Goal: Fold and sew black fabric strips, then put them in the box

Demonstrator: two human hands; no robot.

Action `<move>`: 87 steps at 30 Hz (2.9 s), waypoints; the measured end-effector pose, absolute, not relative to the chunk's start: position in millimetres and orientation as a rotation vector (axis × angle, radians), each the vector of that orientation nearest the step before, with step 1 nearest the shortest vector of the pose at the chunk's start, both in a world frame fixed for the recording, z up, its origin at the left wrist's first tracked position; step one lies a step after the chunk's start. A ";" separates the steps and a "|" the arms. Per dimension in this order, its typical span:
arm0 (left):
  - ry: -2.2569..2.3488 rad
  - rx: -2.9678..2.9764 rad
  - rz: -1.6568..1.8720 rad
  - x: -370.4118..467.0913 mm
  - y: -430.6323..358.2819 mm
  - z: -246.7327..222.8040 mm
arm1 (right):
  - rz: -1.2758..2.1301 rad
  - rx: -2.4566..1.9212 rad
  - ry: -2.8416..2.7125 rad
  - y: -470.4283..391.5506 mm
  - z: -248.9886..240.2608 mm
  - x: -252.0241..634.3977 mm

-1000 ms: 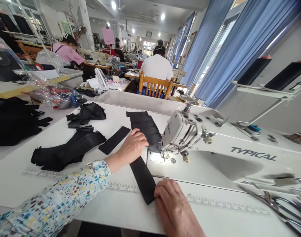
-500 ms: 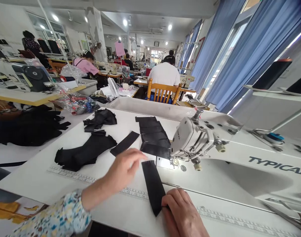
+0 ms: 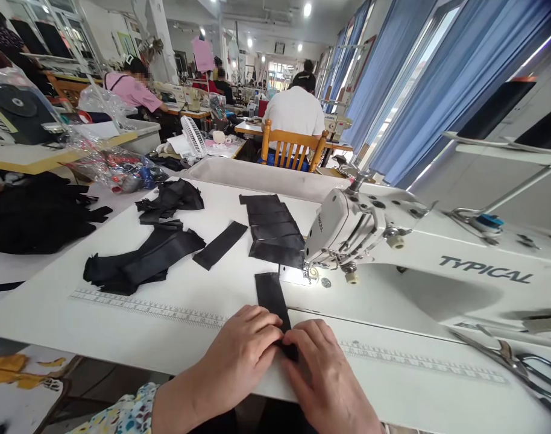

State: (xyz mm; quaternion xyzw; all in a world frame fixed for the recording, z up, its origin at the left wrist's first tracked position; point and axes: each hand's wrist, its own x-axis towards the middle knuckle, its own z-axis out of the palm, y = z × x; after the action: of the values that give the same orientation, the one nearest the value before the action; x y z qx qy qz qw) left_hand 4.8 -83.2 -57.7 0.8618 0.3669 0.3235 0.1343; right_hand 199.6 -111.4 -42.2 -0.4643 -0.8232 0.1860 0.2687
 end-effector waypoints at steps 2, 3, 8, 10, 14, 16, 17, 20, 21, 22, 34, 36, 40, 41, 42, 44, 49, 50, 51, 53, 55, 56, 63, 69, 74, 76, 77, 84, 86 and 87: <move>1.078 2.472 0.954 3.9 -85.3 -56.6 | 0.491 -1.258 -2.220 -111.6 -42.4 201.2; 1.083 2.453 0.964 3.7 -86.5 -55.8 | 0.493 -1.266 -2.216 -111.3 -42.2 202.0; 1.122 2.330 0.986 4.1 -91.0 -54.0 | 0.566 -1.285 -2.156 -110.0 -39.7 203.4; 1.119 2.279 0.993 4.1 -91.0 -54.3 | 0.623 -1.281 -2.113 -110.2 -37.8 203.5; 1.166 2.130 0.948 0.5 -87.6 -50.8 | 0.732 -1.277 -2.067 -109.7 -33.9 204.8; 1.203 2.049 0.865 -2.8 -85.5 -45.4 | 0.732 -1.281 -2.081 -108.0 -32.8 205.5; 1.212 2.017 0.826 -4.3 -84.8 -42.2 | 0.724 -1.285 -2.081 -106.8 -32.6 205.7; 1.206 1.945 0.748 -7.1 -84.4 -33.4 | 0.751 -1.298 -2.018 -102.6 -32.4 206.6; 1.205 1.928 0.731 -7.0 -84.8 -31.5 | 0.781 -1.302 -1.985 -101.5 -32.2 206.8; 1.206 1.917 0.718 -6.5 -85.5 -30.2 | 0.815 -1.304 -1.953 -100.6 -31.8 207.0; 1.219 1.712 1.065 11.4 -87.7 -31.6 | 1.007 -1.274 -1.671 -101.1 -33.0 202.9; 1.216 1.688 1.069 12.7 -87.8 -30.7 | 1.042 -1.251 -1.606 -101.0 -33.5 201.7; 1.172 1.675 1.092 13.5 -87.1 -31.3 | 1.008 -1.244 -1.631 -101.0 -32.2 199.7; 1.149 1.681 1.109 13.6 -86.7 -32.3 | 0.991 -1.242 -1.646 -101.0 -31.5 199.7; 1.128 1.687 1.125 13.8 -86.3 -33.5 | 0.975 -1.237 -1.659 -101.1 -30.8 199.8; 1.084 1.692 1.143 14.2 -85.7 -35.8 | 0.950 -1.233 -1.678 -101.5 -29.8 200.6; 1.006 1.693 1.149 16.4 -85.3 -37.4 | 0.861 -1.229 -1.748 -104.8 -29.3 202.6; 1.000 1.702 1.151 16.9 -85.3 -37.4 | 0.823 -1.230 -1.768 -105.9 -29.6 202.6; 0.998 1.718 1.155 17.5 -85.4 -37.6 | 0.781 -1.232 -1.788 -107.2 -30.0 202.6; 1.002 1.765 1.174 18.8 -85.6 -38.8 | 0.691 -1.235 -1.827 -109.8 -31.2 202.2; 1.004 1.813 1.195 20.2 -86.0 -41.0 | 0.615 -1.237 -1.862 -112.0 -32.7 201.8; 1.001 1.834 1.201 20.8 -86.3 -42.2 | 0.588 -1.240 -1.875 -112.9 -33.5 201.6; 1.030 1.918 1.198 23.9 -87.8 -47.0 | 0.548 -1.272 -1.868 -115.4 -36.5 203.2; 1.052 1.933 1.130 25.4 -87.7 -43.5 | 0.681 -1.293 -1.796 -114.6 -34.8 207.4; 1.087 1.928 1.078 26.7 -88.1 -38.0 | 0.843 -1.308 -1.716 -113.7 -32.7 210.8; 1.089 1.922 1.060 27.5 -88.0 -36.0 | 0.864 -1.310 -1.702 -113.8 -32.3 211.3; 1.088 1.918 1.050 27.8 -87.8 -35.2 | 0.868 -1.313 -1.698 -114.0 -32.1 211.5; 1.059 1.917 1.074 27.3 -85.9 -34.8 | 0.869 -1.330 -1.677 -114.5 -31.8 212.8; 1.069 1.921 1.077 26.0 -85.4 -34.8 | 0.885 -1.340 -1.663 -113.8 -32.1 213.6; 1.076 1.921 1.070 25.6 -85.2 -34.6 | 0.897 -1.343 -1.656 -113.4 -32.2 213.9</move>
State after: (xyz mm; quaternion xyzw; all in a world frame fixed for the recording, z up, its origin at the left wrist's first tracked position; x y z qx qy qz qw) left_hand 25.6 -85.2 -34.6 0.7380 0.4133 0.4112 0.3397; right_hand 213.9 -113.4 -32.2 -0.5315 -0.6553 0.3548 0.4027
